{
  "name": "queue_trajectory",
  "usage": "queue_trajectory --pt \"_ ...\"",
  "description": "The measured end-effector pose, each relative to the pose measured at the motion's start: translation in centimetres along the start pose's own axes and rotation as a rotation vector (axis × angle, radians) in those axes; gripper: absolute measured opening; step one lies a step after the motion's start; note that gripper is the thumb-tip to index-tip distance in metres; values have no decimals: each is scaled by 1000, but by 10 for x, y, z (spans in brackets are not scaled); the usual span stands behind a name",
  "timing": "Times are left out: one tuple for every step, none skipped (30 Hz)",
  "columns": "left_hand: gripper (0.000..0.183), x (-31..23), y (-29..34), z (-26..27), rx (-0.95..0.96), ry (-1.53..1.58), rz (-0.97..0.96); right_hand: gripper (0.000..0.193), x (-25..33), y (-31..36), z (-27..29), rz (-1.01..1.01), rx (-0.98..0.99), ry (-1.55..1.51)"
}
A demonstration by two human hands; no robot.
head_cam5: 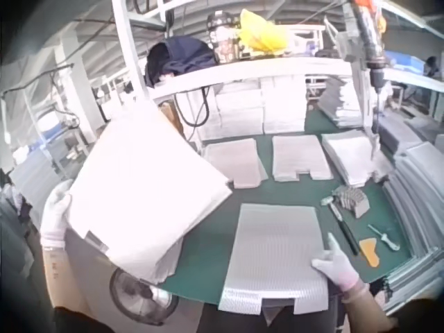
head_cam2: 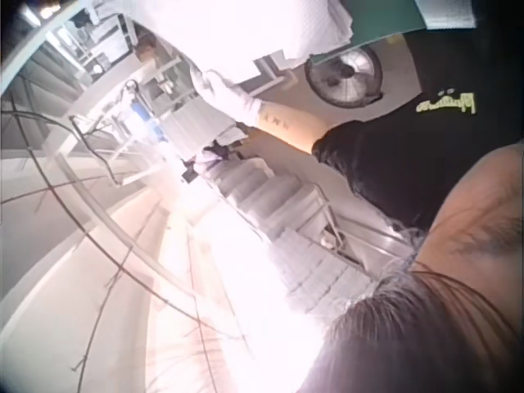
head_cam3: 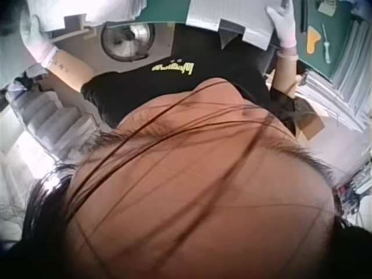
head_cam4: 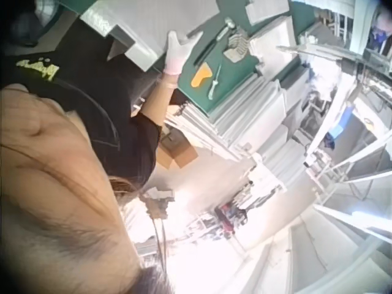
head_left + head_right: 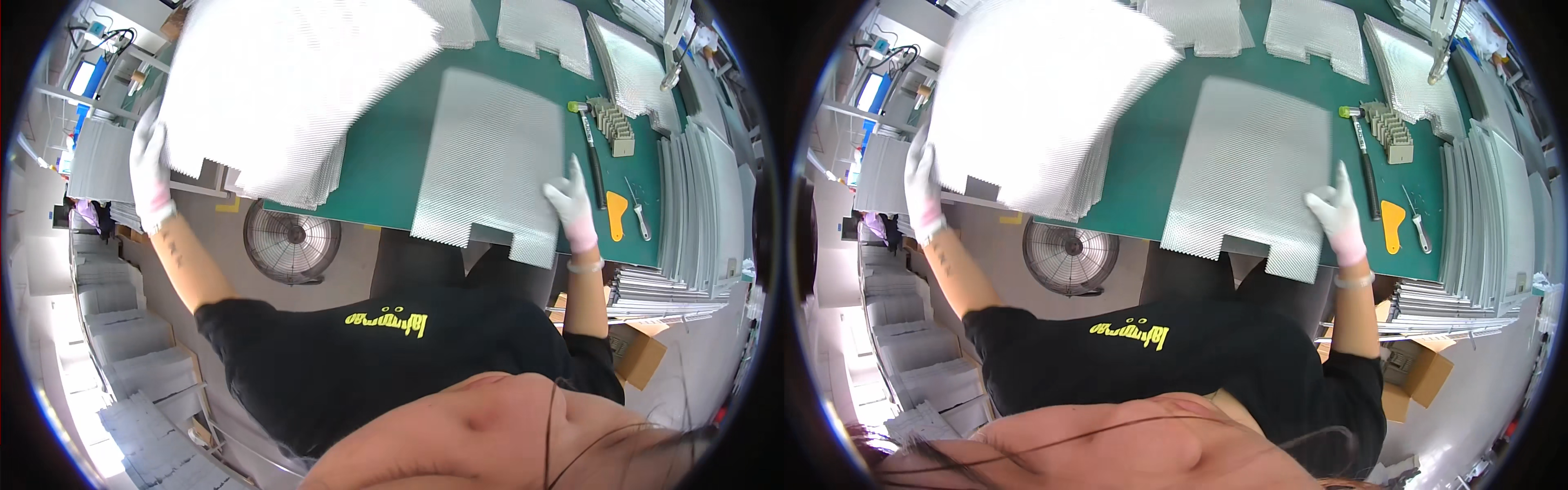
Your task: The person assembles air filters by placing a mesh sheet onto a green workbench, positioning a plastic frame over it, and securing the assembly with a power drill. The person repeats this process for multiple units, stacking the finished filters on the table.
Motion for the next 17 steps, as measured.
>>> queue_trajectory --pt "51 10 13 24 -102 -57 46 92 18 -9 -15 -8 20 319" --pt "49 29 27 47 -144 -50 110 90 37 -18 -28 -12 40 636" --pt "47 46 42 66 -186 -46 174 87 45 -32 -34 71 80 798" --pt "45 49 58 64 -175 -228 84 83 49 -46 -38 152 110 963" --pt "45 68 70 61 -198 -209 187 80 56 -60 -44 236 137 1130" --pt "44 84 82 57 -164 -294 207 67 74 -74 -47 284 141 1140" --pt "45 103 90 51 -82 -389 233 63 90 -92 -53 379 112 1144" --pt "47 120 96 48 18 -603 239 60 102 -115 -63 477 87 1145" --pt "49 156 102 49 13 -539 323 58 109 -148 -76 573 44 1111" --pt "51 186 106 49 10 -472 406 56 113 -185 -91 667 1 1077" --pt "51 186 101 40 -8 -623 309 56 119 -219 -102 696 -30 1082" --pt "51 174 100 28 -29 -774 208 56 125 -250 -115 726 -59 1085" --pt "51 157 101 21 -58 -929 107 57 128 -281 -129 706 -114 1119" --pt "52 145 104 18 -106 -946 18 59 132 -304 -142 690 -166 1152" --pt "52 132 109 17 -154 -965 -69 61 131 -321 -155 575 -143 1201" --pt "53 118 116 17 -207 -989 -158 64 132 -336 -168 462 -119 1243" --pt "54 102 127 12 -233 -1008 -240 66 131 -343 -178 345 -96 1279"
Point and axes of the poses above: each hand's wrist, its own y-axis away from the middle knuckle, its own z-axis out of the back of the hand, x = y × z, the point moved 4 cm from there along -y, towards the middle knuckle, and after that the axes turned 7 degrees about -x, right-handed, at the moved point
